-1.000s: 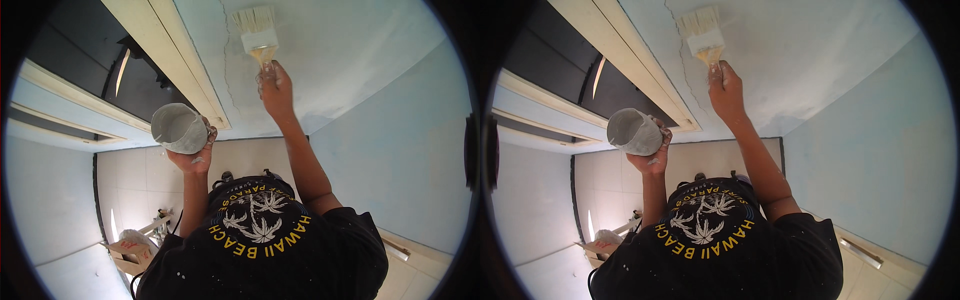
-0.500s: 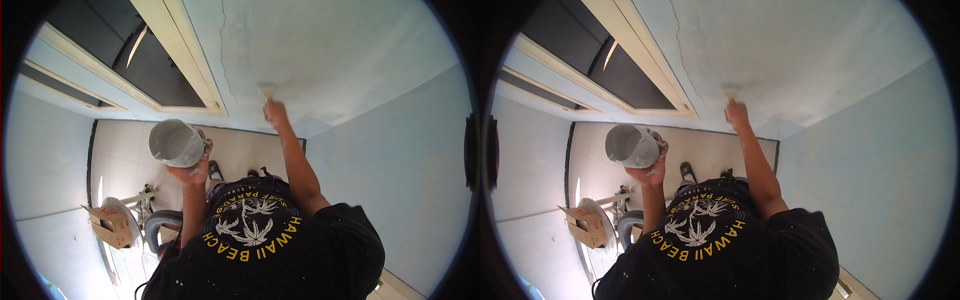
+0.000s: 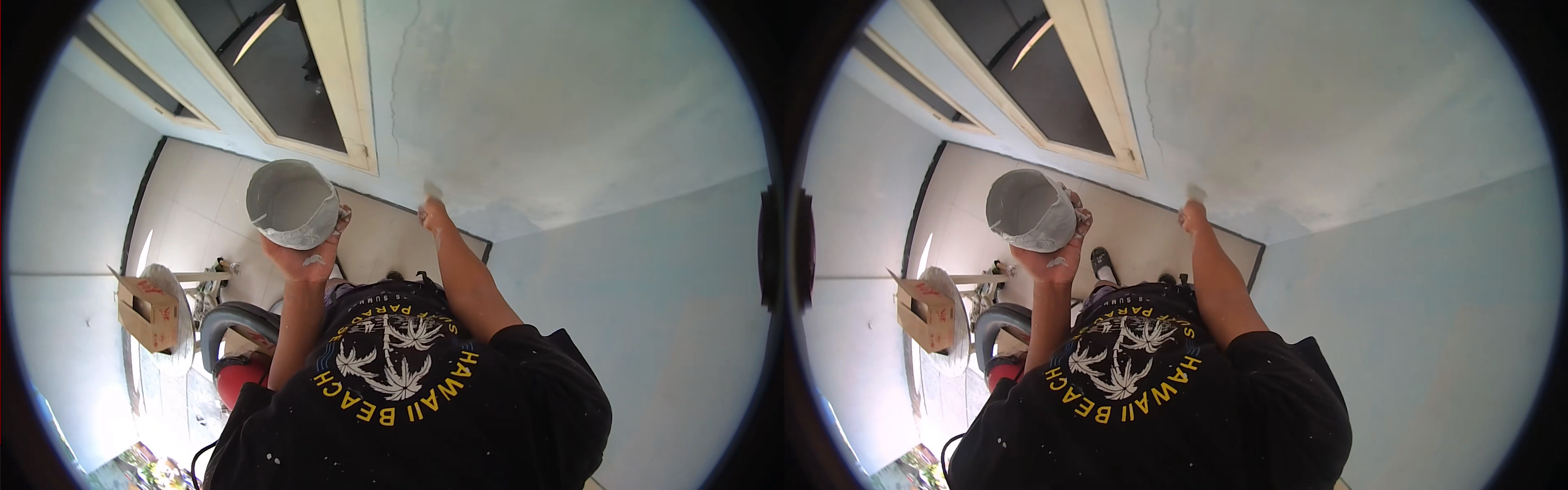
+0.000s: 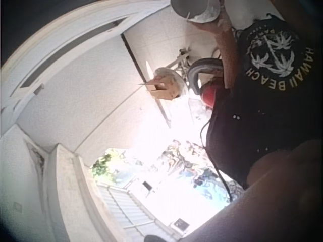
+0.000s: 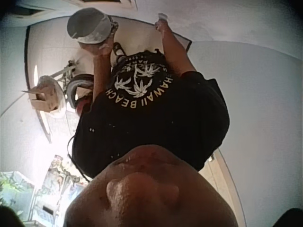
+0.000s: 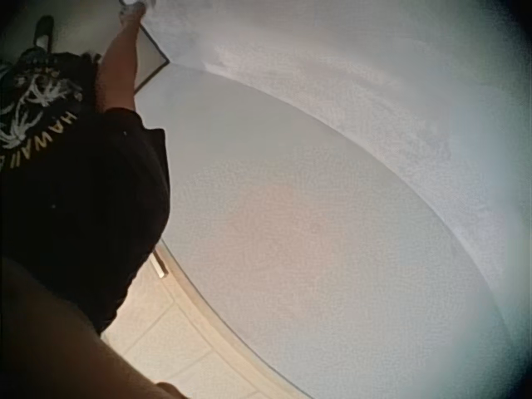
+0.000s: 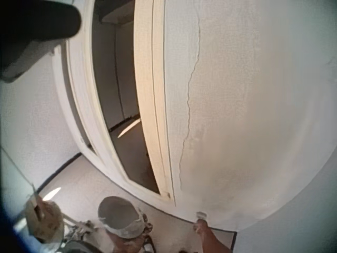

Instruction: Painting a door frame and wall using a brush and a small container of white paint.

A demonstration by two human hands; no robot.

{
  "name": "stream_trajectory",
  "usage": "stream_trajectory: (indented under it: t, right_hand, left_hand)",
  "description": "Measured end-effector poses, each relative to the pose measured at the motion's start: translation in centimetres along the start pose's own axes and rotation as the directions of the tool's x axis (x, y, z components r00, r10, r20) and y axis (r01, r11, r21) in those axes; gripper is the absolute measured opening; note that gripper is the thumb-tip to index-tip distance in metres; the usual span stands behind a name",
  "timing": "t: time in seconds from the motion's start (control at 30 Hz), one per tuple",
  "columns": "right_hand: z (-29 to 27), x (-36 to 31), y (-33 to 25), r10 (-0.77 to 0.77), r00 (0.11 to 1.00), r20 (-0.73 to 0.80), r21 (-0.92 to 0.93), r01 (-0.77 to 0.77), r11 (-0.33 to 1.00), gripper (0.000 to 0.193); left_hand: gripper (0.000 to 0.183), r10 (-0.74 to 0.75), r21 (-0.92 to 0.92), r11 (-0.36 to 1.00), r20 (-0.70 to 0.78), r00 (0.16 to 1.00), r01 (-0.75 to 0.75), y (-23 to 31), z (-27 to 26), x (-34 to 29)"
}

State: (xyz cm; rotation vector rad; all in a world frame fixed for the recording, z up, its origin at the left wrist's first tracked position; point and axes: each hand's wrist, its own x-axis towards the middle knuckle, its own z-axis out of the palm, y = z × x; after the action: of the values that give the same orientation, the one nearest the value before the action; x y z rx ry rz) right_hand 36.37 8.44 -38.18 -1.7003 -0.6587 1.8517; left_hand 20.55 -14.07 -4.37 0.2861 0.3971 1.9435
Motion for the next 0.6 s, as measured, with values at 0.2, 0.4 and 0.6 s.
stream_trajectory:
  t: [0.2, 0.4, 0.6]
  right_hand:
    - [3.0, -10.8, -13.1, -0.308, 0.915, 0.262, 0.203, 0.26, 0.944, 0.042]
    - [2.4, -11.4, -9.8, -0.673, 0.728, 0.134, 0.252, 0.632, 0.733, 0.039]
    - [1.0, -0.2, -1.5, -0.254, 0.967, -0.007, -0.389, 0.232, 0.891, 0.043]
  left_hand:
    - [0.073, 0.201, -0.006, 0.979, -0.102, 0.974, -0.203, 0.5, -1.0, -1.5]
    - [0.071, 0.214, -0.039, 0.975, -0.121, 0.969, -0.22, 1.3, -2.1, -1.7]
    - [0.071, 0.195, -0.062, 0.976, -0.172, 0.966, -0.209, 0.6, -1.8, -2.5]
